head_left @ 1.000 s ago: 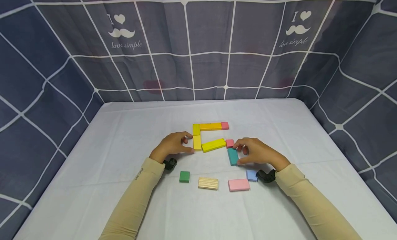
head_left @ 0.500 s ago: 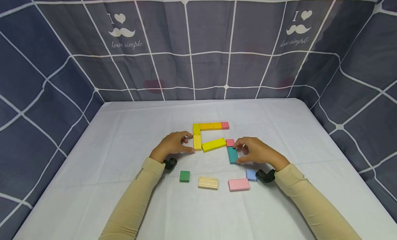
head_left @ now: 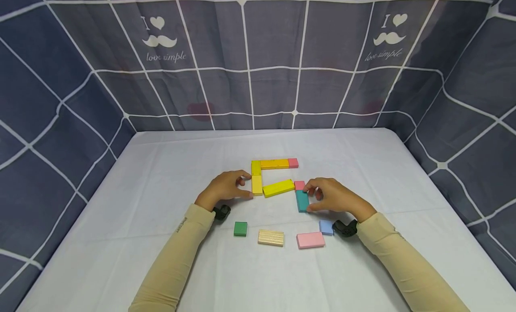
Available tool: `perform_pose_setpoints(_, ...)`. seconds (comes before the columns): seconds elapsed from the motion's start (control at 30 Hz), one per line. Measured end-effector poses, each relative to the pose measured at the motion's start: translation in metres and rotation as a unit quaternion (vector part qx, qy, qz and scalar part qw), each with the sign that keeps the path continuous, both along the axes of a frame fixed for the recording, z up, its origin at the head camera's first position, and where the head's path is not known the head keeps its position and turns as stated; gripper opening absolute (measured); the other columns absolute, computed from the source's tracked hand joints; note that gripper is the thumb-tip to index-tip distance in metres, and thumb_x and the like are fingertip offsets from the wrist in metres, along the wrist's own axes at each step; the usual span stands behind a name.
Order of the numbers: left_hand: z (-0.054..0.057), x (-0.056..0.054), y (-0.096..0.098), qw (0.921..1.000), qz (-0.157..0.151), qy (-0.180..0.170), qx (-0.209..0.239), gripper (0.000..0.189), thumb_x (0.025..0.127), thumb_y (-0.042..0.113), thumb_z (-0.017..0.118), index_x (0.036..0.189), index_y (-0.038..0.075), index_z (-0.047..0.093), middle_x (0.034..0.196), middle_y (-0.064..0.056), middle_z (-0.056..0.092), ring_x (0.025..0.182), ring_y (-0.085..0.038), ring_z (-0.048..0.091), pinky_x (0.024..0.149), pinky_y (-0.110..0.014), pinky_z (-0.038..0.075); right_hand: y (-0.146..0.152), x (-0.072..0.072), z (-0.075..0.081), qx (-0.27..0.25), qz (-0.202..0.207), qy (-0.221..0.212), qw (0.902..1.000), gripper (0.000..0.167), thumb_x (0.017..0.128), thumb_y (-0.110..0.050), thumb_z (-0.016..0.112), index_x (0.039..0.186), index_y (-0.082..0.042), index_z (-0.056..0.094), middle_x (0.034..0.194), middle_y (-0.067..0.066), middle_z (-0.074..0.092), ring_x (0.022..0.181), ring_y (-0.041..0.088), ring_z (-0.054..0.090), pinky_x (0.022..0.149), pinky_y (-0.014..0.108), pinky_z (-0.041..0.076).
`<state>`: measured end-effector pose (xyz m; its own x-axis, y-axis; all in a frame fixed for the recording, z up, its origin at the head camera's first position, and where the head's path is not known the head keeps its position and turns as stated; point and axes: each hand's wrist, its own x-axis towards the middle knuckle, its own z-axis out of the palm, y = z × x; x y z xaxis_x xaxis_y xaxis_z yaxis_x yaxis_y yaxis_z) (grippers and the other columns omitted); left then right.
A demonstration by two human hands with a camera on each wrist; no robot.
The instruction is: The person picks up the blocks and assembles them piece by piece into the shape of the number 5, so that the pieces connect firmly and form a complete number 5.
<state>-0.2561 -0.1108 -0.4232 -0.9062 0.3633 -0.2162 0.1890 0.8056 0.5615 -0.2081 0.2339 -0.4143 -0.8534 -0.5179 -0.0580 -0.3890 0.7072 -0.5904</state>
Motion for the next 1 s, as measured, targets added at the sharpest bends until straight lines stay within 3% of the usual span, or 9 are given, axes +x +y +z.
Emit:
perform_pose_setpoints(0.37, 0.001, 0.001, 0.001, 1.0, -0.001, 0.0, -0.002, 0.066, 0.088, 0.034, 0.092, 0.144, 0.011, 0.067, 0.114, -0.006, 0.07, 0.102, -0.025, 0.06, 0.091, -0.04, 0.052, 0.006, 0.002, -0.002, -0.016, 0.017, 0.014, 0.9996, 0.039, 0.088, -0.016, 0.092, 0.119, -0.001, 0.073, 0.1, 0.002, 0.069, 0.085, 0.019, 0.059, 0.077, 0.031, 0.054)
perform_pose_setpoints(0.67, 0.001, 0.001, 0.001, 1.0, -0.002, 0.001, -0.003, 0.065, 0.088, 0.033, 0.092, 0.144, 0.011, 0.067, 0.114, -0.006, 0.07, 0.103, -0.025, 0.06, 0.093, -0.041, 0.052, 0.015, 0.012, -0.003, -0.078, 0.03, 0.016, 0.9964, 0.022, 0.095, -0.012, 0.085, 0.115, -0.006, 0.077, 0.102, -0.003, 0.072, 0.091, 0.015, 0.062, 0.085, 0.031, 0.056)
perform_pose_setpoints(1.0, 0.001, 0.0, 0.001, 0.9999, -0.003, -0.005, -0.009, 0.066, 0.089, 0.035, 0.092, 0.145, 0.012, 0.066, 0.116, -0.006, 0.07, 0.104, -0.025, 0.06, 0.095, -0.042, 0.052, 0.018, 0.027, -0.003, -0.149, 0.077, 0.012, 0.9858, 0.016, 0.097, -0.009, 0.081, 0.113, -0.005, 0.078, 0.106, 0.005, 0.075, 0.092, 0.013, 0.065, 0.09, 0.031, 0.056)
